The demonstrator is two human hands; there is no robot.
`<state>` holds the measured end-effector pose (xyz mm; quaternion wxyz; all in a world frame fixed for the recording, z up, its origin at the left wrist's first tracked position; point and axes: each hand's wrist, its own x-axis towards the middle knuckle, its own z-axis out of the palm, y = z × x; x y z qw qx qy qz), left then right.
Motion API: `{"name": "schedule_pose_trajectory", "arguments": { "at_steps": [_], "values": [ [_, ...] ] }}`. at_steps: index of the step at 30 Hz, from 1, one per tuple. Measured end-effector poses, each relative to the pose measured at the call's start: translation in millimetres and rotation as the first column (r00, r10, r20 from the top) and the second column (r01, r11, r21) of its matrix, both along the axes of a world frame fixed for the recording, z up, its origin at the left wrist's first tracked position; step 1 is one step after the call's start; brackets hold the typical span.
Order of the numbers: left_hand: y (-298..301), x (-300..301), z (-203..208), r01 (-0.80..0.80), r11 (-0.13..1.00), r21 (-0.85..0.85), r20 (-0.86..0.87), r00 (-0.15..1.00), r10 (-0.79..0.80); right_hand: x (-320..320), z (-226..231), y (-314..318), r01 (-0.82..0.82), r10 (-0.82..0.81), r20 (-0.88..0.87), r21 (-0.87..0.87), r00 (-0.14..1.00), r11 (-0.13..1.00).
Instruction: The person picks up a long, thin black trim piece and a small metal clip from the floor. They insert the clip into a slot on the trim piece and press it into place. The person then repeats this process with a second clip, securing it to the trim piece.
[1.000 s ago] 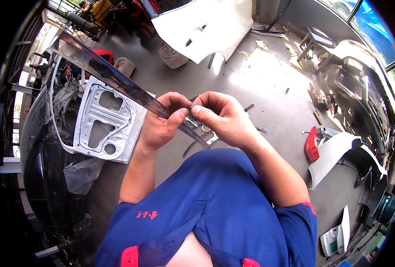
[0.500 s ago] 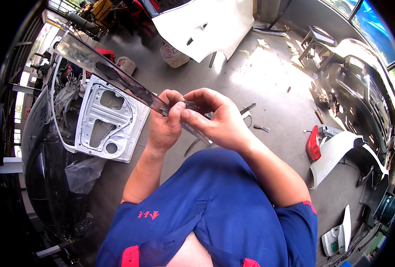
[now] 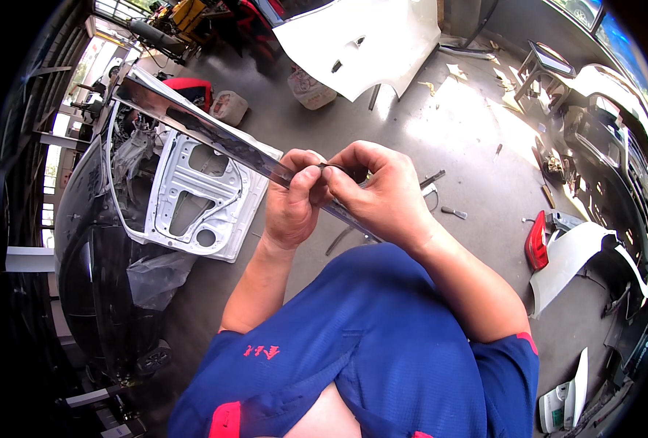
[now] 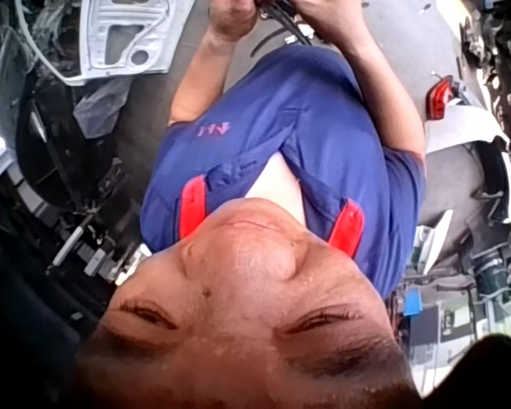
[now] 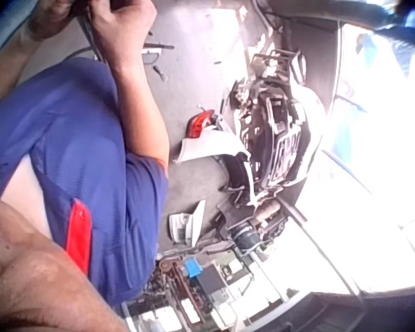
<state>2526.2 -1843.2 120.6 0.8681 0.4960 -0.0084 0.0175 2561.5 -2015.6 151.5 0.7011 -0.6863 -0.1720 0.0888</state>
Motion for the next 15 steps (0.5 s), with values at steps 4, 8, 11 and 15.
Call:
{"name": "schedule_pose_trajectory", "arguments": {
  "at_steps": [4, 8, 11, 15],
  "values": [
    [-1.9, -0.4, 8.7, 0.029, 0.991, 0.133, 0.017, 0.999, -0.031, -1.2, 2.8, -1.1, -0.027, 0.028, -0.022, 0.05, 0.999, 0.998],
    [-2.9, -2.4, 4.6, 0.023, 0.989, 0.145, 0.056, 0.998, -0.032, -2.6, 4.5, -2.1, -0.05, 0.053, -0.034, 0.075, 0.998, 0.996],
    [-1.4, -1.7, 0.7, 0.008, 0.988, 0.157, 0.098, 0.995, -0.024, -2.6, 3.7, -2.5, -0.032, 0.032, -0.007, 0.026, 0.999, 0.999],
    [-3.8, 0.0, 3.0, -0.023, 0.996, 0.089, 0.128, 0.992, 0.012, -0.4, 1.0, -3.1, -0.082, 0.095, -0.109, 0.116, 0.99, 0.99]
  ]
}}
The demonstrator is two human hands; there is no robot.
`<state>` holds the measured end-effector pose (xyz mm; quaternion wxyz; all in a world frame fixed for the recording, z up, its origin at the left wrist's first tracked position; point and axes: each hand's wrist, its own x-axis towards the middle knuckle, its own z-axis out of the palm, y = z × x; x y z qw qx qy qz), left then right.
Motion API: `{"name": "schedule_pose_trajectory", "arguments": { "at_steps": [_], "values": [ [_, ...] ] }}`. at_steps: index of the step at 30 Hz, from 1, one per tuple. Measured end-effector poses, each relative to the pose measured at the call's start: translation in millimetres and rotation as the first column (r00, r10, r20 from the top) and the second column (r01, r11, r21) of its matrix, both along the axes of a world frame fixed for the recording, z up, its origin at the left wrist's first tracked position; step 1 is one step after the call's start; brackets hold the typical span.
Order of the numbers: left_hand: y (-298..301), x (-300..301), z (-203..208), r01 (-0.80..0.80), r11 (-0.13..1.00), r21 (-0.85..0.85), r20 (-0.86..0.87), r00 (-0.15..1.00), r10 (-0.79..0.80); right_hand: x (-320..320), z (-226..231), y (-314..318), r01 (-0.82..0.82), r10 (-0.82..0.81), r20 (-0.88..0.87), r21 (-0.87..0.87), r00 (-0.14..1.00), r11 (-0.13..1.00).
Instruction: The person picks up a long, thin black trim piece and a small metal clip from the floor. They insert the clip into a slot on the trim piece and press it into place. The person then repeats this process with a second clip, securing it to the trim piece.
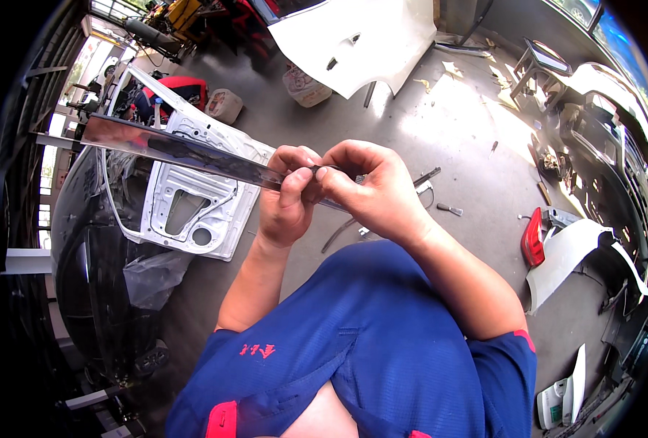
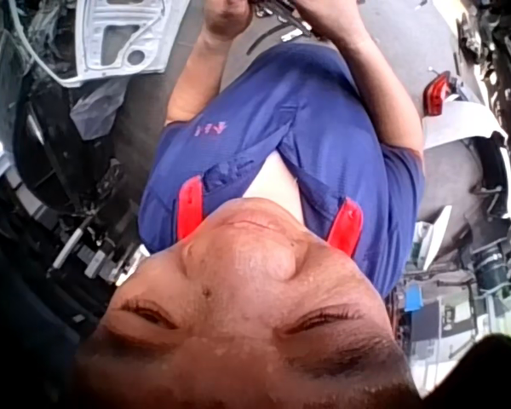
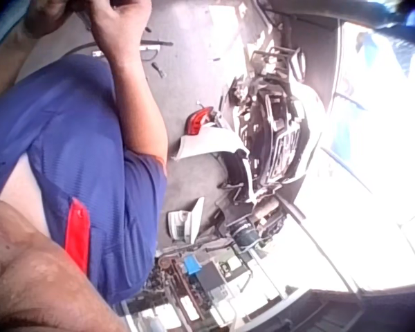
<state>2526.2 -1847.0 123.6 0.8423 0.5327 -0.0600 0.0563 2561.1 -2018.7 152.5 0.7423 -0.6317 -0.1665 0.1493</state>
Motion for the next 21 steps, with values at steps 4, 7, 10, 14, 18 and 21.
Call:
{"name": "schedule_pose_trajectory", "arguments": {
  "at_steps": [4, 7, 10, 14, 18, 21],
  "values": [
    [4.2, -1.4, -4.6, 0.061, 0.998, 0.006, -0.029, 0.998, -0.061, 2.1, -4.2, 0.2, -0.011, 0.016, -0.104, 0.055, 0.994, 0.998],
    [3.3, -2.2, -4.1, 0.075, 0.997, 0.031, -0.04, 0.997, -0.073, 3.4, -6.2, 0.1, -0.018, 0.027, -0.119, 0.079, 0.992, 0.997],
    [7.3, -1.7, -7.3, 0.115, 0.993, 0.021, -0.037, 0.993, -0.114, 4.1, -10.8, -0.2, -0.003, 0.012, -0.099, 0.089, 0.995, 0.996],
    [3.8, 0.2, -2.2, 0.072, 0.997, -0.001, -0.057, 0.996, -0.072, 3.1, -10.1, 1.2, 0.044, -0.045, 0.013, 0.038, 0.999, 0.998],
    [5.1, 3.4, -6.0, 0.067, 0.994, -0.09, -0.001, 0.998, -0.068, 5.5, -11.4, -1.5, 0.052, -0.046, 0.145, -0.034, 0.988, 0.998],
    [5.6, 4.5, -3.4, 0.07, 0.996, -0.055, -0.001, 0.998, -0.07, 8.0, -11.0, -3.8, 0.036, -0.032, 0.126, -0.032, 0.992, 0.999]
  ]
}}
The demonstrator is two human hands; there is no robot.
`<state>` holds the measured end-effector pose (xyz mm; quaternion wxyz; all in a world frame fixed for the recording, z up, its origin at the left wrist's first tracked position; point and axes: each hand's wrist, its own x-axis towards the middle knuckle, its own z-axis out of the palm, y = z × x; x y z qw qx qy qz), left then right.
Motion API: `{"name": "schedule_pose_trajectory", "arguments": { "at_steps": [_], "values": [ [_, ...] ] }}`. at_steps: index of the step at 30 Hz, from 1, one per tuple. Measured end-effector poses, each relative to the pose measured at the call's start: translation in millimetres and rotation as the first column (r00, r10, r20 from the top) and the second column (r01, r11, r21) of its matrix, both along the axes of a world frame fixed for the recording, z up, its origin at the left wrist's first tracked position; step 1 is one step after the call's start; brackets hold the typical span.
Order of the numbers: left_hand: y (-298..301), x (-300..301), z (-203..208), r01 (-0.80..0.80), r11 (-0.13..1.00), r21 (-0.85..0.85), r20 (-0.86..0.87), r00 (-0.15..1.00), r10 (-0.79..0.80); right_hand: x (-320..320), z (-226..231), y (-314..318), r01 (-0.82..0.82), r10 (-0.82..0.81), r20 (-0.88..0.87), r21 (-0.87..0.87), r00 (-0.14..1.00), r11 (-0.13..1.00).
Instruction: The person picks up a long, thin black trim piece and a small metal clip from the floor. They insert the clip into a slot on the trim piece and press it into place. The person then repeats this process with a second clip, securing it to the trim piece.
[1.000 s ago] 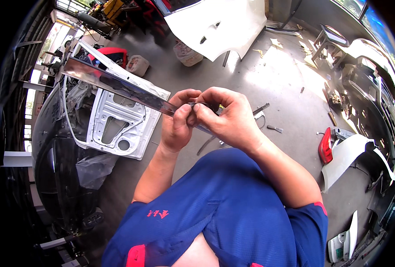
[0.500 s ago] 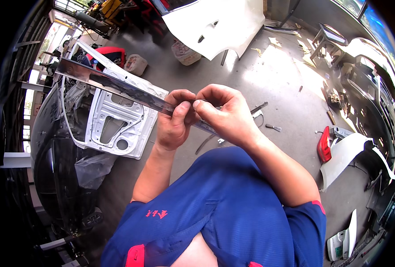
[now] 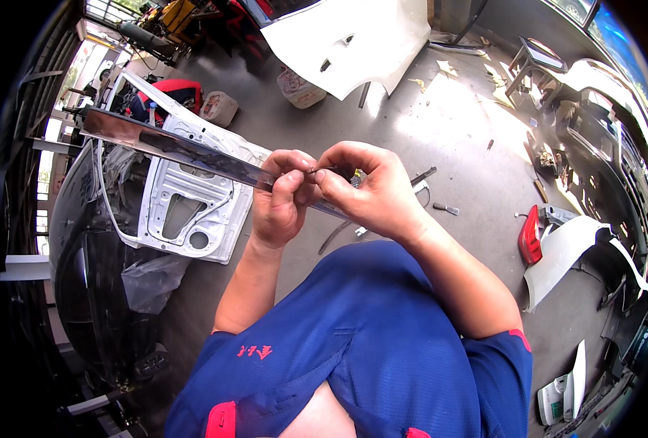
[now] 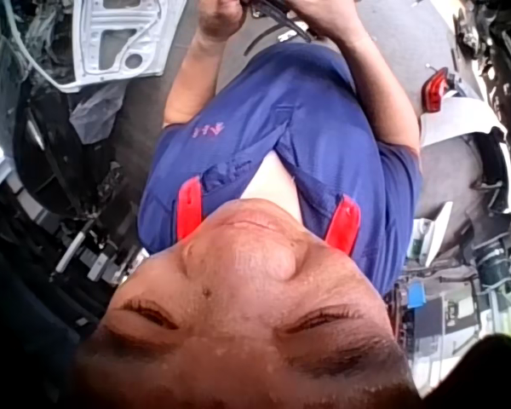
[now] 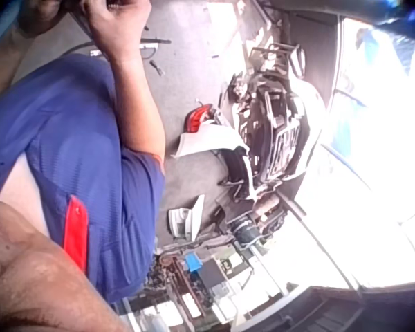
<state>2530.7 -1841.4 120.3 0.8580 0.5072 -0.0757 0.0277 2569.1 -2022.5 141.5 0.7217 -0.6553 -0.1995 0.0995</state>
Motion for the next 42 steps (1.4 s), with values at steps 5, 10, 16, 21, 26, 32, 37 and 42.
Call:
{"name": "schedule_pose_trajectory", "arguments": {
  "at_steps": [5, 10, 16, 21, 26, 32, 37, 42],
  "values": [
    [2.6, 2.6, -0.1, 0.014, 1.0, 0.013, 0.0, 1.0, -0.014, 0.0, 1.1, -2.0, -0.02, 0.02, -0.022, -0.007, 1.0, 1.0],
    [4.0, 4.3, -1.9, -0.015, 0.999, -0.029, 0.011, 1.0, 0.015, 0.7, 1.6, -1.8, -0.038, 0.038, -0.034, -0.002, 0.999, 0.999],
    [-2.2, 2.9, 7.7, -0.051, 0.998, 0.027, -0.064, 0.997, 0.053, 0.2, 2.8, -3.4, -0.052, 0.05, -0.102, -0.011, 0.994, 0.999],
    [2.9, -1.1, -3.8, -0.044, 0.984, 0.172, 0.032, 0.999, 0.039, -1.4, 3.6, -4.6, -0.028, 0.022, -0.077, -0.073, 0.997, 0.997],
    [-0.3, 0.8, -0.5, -0.135, 0.945, 0.298, -0.03, 0.988, 0.151, 0.9, 3.6, -5.9, -0.052, 0.031, -0.138, -0.157, 0.99, 0.986],
    [4.5, 4.0, 5.3, -0.126, 0.964, 0.236, -0.024, 0.991, 0.135, 5.1, -0.2, -17.8, -0.171, 0.199, -0.302, 0.116, 0.932, 0.978],
    [4.3, 4.4, 6.4, -0.054, 0.98, 0.194, -0.036, 0.997, 0.062, 3.6, -3.2, -17.6, -0.162, 0.171, -0.291, 0.052, 0.941, 0.985],
    [2.6, 6.4, 7.2, -0.11, 0.974, 0.197, -0.01, 0.993, 0.114, 4.9, -2.0, -20.1, -0.174, 0.217, -0.345, 0.15, 0.913, 0.973]
  ]
}}
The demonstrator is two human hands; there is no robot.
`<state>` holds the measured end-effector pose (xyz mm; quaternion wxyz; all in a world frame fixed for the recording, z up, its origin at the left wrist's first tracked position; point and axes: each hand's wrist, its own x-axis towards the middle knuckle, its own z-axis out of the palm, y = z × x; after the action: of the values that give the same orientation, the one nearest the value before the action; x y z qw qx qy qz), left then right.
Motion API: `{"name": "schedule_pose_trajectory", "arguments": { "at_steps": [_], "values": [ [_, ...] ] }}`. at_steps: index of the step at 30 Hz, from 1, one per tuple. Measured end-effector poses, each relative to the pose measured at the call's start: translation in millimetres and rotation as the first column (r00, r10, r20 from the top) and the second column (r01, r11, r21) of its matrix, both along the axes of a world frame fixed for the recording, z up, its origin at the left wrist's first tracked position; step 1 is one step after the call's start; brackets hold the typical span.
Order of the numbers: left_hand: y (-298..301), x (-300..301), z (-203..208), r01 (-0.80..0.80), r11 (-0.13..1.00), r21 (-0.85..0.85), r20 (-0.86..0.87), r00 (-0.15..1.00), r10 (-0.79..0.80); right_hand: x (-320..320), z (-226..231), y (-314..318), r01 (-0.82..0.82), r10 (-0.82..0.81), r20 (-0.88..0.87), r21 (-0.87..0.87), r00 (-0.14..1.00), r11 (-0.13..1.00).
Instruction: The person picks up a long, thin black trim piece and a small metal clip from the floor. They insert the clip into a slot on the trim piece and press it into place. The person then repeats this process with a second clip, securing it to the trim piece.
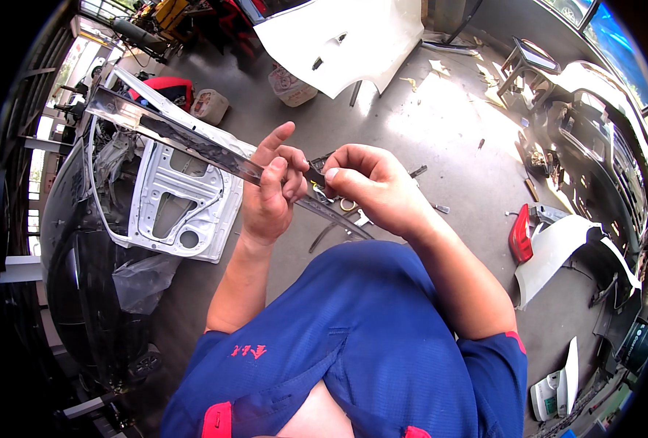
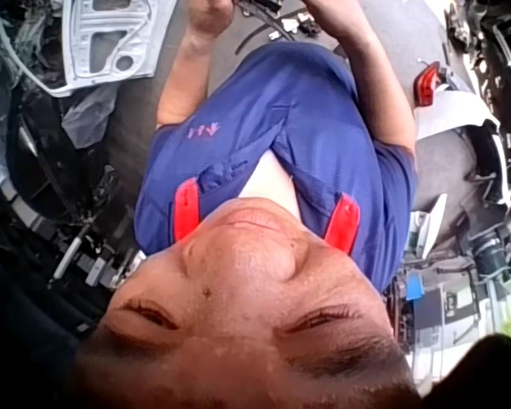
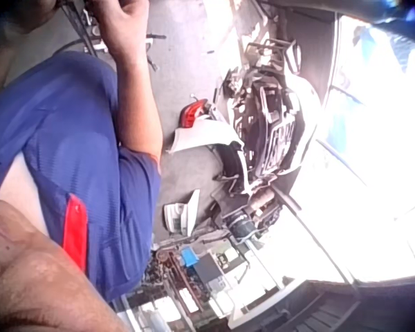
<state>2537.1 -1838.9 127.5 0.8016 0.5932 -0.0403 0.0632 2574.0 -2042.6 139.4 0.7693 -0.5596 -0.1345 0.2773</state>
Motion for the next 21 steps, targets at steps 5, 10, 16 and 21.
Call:
{"name": "schedule_pose_trajectory", "arguments": {
  "at_steps": [5, 10, 16, 21],
  "values": [
    [4.5, -3.8, 2.0, 0.238, 0.971, 0.008, -0.096, 0.967, -0.237, 4.6, -0.4, -3.0, -0.054, 0.054, 0.02, 0.015, 0.998, 0.998],
    [2.3, -2.6, -3.7, 0.222, 0.975, 0.021, -0.038, 0.975, -0.221, 3.2, 3.1, -3.2, 0.0, 0.0, 0.01, -0.043, 1.0, 0.999],
    [2.6, -3.6, -1.0, 0.221, 0.973, 0.066, -0.036, 0.975, -0.219, -0.7, 5.4, 1.7, 0.058, -0.048, 0.108, -0.092, 0.993, 0.994],
    [5.4, -5.1, -1.6, 0.203, 0.972, 0.117, -0.016, 0.979, -0.203, -0.7, 7.1, 3.0, 0.081, -0.04, 0.216, -0.186, 0.976, 0.979]
  ]
}}
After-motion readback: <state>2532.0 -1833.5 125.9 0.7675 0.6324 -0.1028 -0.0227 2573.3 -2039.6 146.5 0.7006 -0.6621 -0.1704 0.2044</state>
